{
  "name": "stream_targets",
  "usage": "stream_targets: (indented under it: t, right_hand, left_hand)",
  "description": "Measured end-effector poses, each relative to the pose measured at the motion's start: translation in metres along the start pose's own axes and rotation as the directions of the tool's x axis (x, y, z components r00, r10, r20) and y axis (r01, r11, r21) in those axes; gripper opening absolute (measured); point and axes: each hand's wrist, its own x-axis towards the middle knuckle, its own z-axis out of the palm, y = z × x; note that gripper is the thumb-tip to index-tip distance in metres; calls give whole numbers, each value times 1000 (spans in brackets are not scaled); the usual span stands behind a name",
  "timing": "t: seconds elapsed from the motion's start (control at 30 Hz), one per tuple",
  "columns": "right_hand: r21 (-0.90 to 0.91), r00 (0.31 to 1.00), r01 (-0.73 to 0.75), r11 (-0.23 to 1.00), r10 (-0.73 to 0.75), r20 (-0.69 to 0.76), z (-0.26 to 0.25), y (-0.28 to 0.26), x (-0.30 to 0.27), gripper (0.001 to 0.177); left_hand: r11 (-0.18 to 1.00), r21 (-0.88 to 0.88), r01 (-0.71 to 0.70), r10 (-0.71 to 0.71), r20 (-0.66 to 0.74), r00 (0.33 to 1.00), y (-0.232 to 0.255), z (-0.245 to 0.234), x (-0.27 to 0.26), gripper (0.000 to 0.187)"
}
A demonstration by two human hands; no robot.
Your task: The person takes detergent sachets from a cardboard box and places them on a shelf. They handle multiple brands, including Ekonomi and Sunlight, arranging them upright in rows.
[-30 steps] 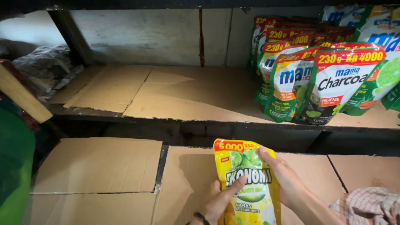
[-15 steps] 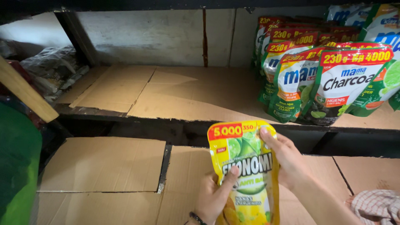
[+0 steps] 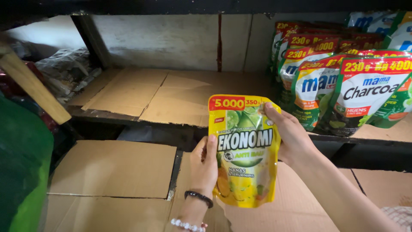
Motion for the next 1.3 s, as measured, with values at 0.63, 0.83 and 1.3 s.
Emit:
stream_targets:
  t: [0.63, 0.83, 1.3]
  right_hand:
    - [-488, 982, 110, 866, -170, -81, 5, -5, -13, 51]
    - [-757, 952, 186, 627, -305, -19, 4, -6, -2, 51]
    - [-729, 901, 247, 639, -428, -70, 25, -20, 29, 45]
  left_hand:
    - [982, -126, -140, 123, -128, 984, 37, 40, 78, 44]
    - [969, -229, -87, 58, -128, 990, 46, 56, 115, 48]
    - [933, -53, -357, 343, -180, 922, 38, 80, 163, 52]
